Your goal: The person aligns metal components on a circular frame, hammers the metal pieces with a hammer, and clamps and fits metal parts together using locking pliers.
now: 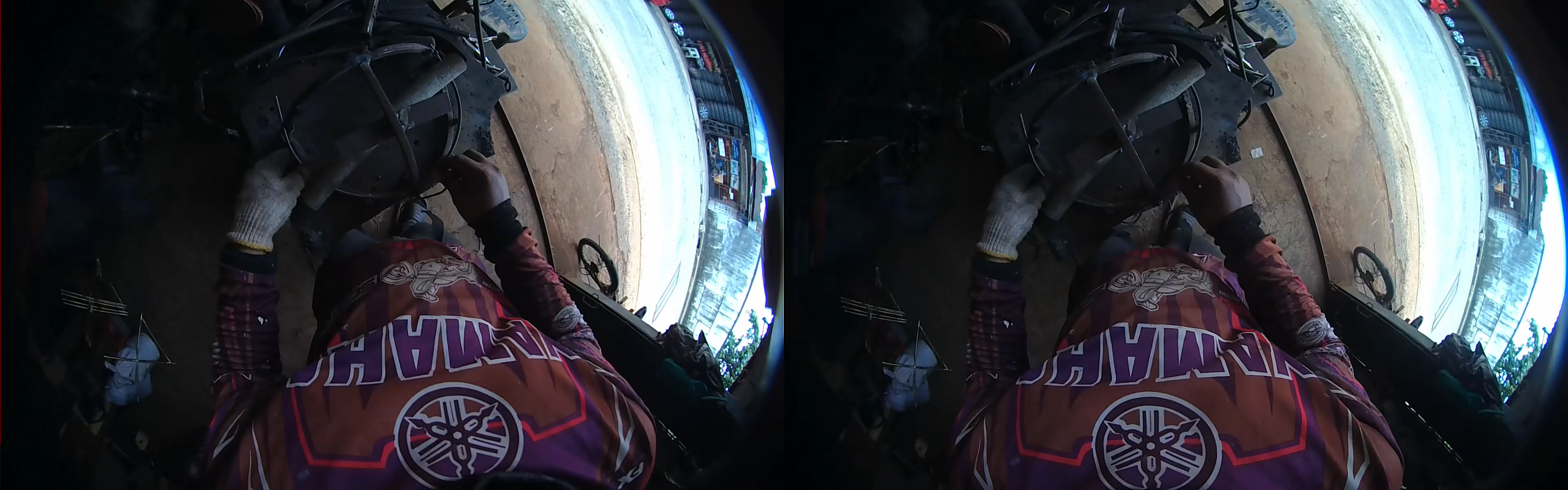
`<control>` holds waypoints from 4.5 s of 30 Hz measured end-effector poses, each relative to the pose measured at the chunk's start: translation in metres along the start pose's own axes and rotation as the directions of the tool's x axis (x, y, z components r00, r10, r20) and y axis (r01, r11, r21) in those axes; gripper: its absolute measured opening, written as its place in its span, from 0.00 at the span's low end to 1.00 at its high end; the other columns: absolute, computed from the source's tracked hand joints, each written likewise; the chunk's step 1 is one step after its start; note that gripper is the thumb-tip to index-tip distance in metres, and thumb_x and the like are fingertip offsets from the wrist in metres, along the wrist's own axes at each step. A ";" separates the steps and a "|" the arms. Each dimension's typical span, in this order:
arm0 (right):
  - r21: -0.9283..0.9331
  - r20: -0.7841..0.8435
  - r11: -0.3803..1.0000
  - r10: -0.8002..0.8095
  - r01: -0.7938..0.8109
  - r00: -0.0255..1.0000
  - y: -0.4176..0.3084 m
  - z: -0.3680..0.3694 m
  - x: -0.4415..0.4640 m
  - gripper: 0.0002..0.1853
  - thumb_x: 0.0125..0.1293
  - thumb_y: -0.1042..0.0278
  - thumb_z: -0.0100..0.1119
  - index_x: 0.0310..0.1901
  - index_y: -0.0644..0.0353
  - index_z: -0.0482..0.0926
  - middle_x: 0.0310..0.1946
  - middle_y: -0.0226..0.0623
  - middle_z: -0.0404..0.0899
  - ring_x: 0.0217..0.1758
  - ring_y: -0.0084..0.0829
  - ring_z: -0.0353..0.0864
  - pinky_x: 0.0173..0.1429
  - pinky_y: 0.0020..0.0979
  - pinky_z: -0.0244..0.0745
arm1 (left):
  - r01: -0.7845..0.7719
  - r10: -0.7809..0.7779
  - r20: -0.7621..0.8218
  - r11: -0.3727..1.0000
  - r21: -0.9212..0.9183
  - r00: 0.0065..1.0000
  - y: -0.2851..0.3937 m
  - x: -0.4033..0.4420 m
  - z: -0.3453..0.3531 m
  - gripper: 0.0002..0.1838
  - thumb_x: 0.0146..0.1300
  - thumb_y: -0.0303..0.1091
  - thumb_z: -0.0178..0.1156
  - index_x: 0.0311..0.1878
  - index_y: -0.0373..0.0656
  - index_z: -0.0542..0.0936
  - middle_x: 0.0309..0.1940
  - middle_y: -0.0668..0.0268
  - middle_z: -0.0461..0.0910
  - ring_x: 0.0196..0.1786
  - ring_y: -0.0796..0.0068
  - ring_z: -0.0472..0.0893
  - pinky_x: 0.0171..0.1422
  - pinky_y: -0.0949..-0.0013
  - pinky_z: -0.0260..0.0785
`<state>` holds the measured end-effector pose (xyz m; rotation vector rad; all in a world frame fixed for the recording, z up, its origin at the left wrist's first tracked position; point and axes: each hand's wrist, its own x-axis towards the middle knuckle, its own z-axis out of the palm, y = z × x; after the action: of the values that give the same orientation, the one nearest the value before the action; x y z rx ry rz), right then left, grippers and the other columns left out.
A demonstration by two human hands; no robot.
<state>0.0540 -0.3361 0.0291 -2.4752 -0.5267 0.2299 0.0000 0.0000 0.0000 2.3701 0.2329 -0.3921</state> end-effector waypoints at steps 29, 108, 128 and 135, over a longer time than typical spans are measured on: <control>0.266 0.191 0.964 -0.079 0.025 0.978 0.152 -0.001 -0.090 0.12 0.63 0.63 0.65 0.43 0.61 0.82 0.35 0.45 0.81 0.37 0.45 0.83 0.41 0.40 0.78 | -0.020 0.227 -0.565 0.937 0.349 0.793 0.117 -0.118 0.121 0.11 0.62 0.36 0.63 0.46 0.45 0.82 0.41 0.60 0.82 0.42 0.56 0.83 0.45 0.57 0.76; 0.027 0.141 0.996 0.082 -0.087 0.987 0.032 -0.041 -0.023 0.16 0.64 0.57 0.61 0.49 0.58 0.81 0.30 0.47 0.83 0.36 0.48 0.85 0.41 0.43 0.78 | -0.321 0.451 -0.362 0.874 0.366 0.816 0.120 -0.051 0.091 0.03 0.58 0.30 0.62 0.35 0.43 0.81 0.33 0.61 0.81 0.40 0.58 0.80 0.48 0.56 0.70; 0.261 0.218 0.962 0.020 -0.078 0.976 0.074 0.000 -0.076 0.13 0.63 0.60 0.64 0.45 0.57 0.83 0.30 0.45 0.83 0.34 0.44 0.84 0.40 0.39 0.78 | -0.340 0.550 -0.371 0.798 0.497 0.748 0.121 -0.051 0.093 0.04 0.58 0.29 0.63 0.37 0.44 0.81 0.33 0.63 0.81 0.37 0.57 0.78 0.46 0.56 0.70; 0.292 0.243 0.953 -0.151 0.076 0.958 0.029 -0.005 -0.038 0.15 0.63 0.58 0.64 0.49 0.54 0.82 0.31 0.43 0.83 0.36 0.43 0.84 0.41 0.41 0.78 | -0.292 0.504 -0.346 0.809 0.510 0.792 0.118 -0.051 0.096 0.08 0.57 0.29 0.63 0.41 0.45 0.82 0.38 0.62 0.82 0.43 0.57 0.79 0.48 0.55 0.70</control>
<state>0.0301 -0.3760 0.0175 -2.1418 -0.6952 0.5533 -0.0366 -0.1542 0.0241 2.8342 -0.1834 0.3979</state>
